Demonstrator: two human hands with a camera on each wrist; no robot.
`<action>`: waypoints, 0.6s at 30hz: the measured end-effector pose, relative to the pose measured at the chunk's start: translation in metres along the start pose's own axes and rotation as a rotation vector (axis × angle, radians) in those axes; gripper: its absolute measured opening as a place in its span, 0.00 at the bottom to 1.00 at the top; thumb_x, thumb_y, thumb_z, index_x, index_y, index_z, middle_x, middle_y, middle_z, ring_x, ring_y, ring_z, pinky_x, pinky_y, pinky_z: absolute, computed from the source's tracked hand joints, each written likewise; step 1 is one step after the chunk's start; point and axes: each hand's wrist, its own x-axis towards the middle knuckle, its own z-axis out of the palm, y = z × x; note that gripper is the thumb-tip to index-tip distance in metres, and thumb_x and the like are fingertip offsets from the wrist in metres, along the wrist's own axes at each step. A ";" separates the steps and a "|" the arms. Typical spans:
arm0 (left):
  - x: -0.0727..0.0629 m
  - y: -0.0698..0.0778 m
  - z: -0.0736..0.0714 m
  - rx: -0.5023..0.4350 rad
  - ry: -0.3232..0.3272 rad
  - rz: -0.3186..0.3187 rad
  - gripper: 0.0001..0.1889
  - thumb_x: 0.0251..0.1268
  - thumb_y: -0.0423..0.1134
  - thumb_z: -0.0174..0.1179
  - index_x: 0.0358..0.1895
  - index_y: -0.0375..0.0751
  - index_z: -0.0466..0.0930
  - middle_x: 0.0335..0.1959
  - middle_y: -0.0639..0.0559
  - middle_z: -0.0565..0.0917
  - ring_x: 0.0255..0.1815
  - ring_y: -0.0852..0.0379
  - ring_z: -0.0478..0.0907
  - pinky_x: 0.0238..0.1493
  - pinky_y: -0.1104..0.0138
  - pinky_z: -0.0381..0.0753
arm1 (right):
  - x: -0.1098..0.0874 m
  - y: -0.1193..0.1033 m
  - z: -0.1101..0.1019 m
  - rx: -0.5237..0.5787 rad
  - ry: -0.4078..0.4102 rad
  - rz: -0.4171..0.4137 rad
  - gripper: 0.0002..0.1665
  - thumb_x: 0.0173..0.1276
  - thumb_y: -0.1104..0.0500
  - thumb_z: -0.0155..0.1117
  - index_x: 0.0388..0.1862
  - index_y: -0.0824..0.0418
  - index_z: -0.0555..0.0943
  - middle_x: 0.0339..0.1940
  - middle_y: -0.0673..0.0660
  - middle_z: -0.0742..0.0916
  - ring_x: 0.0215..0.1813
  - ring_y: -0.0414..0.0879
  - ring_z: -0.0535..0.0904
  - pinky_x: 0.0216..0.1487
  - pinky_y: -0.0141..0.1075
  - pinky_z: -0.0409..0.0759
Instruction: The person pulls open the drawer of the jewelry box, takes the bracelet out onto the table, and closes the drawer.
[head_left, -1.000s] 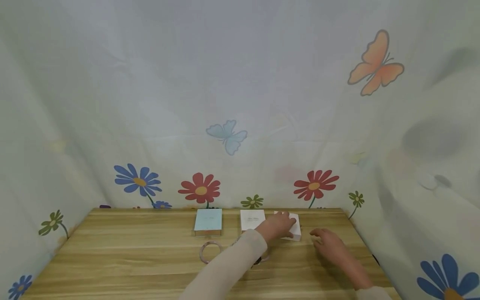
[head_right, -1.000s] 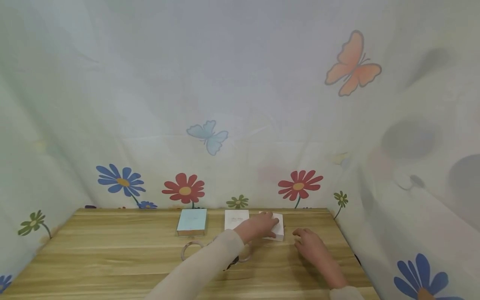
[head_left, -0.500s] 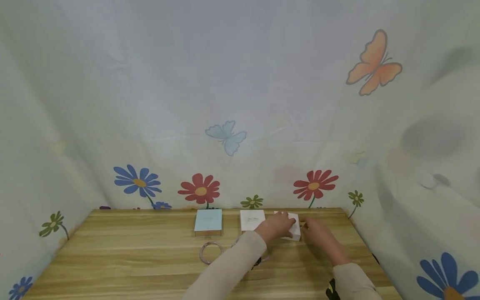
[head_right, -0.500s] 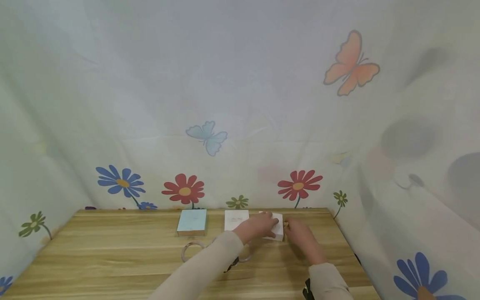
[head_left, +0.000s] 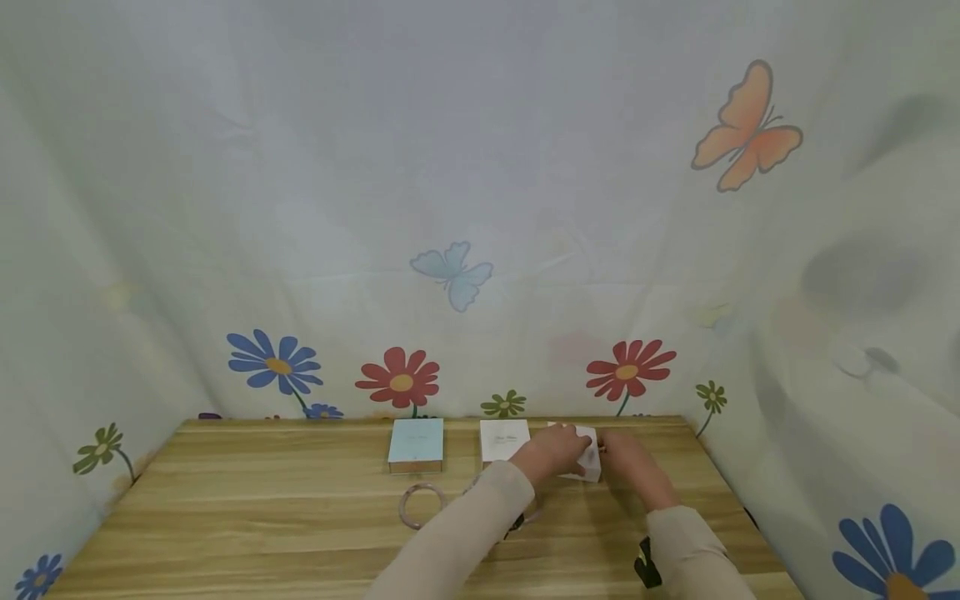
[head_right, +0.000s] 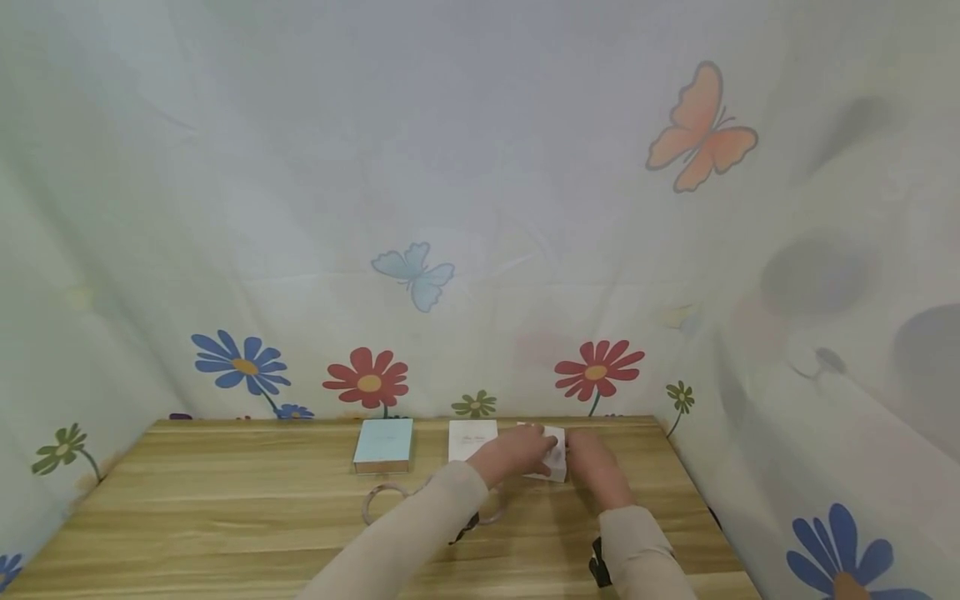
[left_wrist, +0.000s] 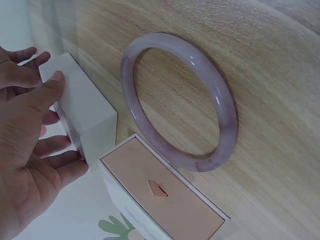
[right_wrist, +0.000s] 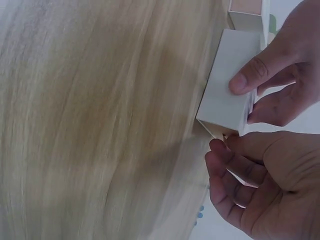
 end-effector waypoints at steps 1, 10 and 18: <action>0.000 0.000 0.000 -0.001 0.000 0.000 0.25 0.65 0.59 0.66 0.62 0.54 0.80 0.50 0.55 0.84 0.52 0.59 0.81 0.54 0.68 0.79 | 0.000 -0.001 0.000 -0.005 -0.003 -0.004 0.07 0.69 0.70 0.63 0.44 0.69 0.85 0.46 0.65 0.88 0.50 0.60 0.84 0.54 0.54 0.81; -0.002 0.000 -0.002 -0.014 -0.005 0.002 0.25 0.67 0.59 0.65 0.63 0.55 0.79 0.52 0.55 0.84 0.54 0.59 0.80 0.55 0.67 0.79 | 0.001 0.003 0.001 0.003 -0.042 0.044 0.08 0.67 0.70 0.61 0.37 0.64 0.86 0.38 0.58 0.88 0.39 0.49 0.80 0.46 0.49 0.81; -0.002 0.000 -0.003 -0.011 0.011 0.005 0.24 0.66 0.58 0.66 0.61 0.54 0.80 0.51 0.55 0.84 0.52 0.59 0.81 0.54 0.67 0.79 | 0.007 0.009 0.014 -0.029 0.007 0.070 0.08 0.69 0.69 0.61 0.34 0.62 0.86 0.32 0.54 0.85 0.35 0.47 0.77 0.43 0.47 0.82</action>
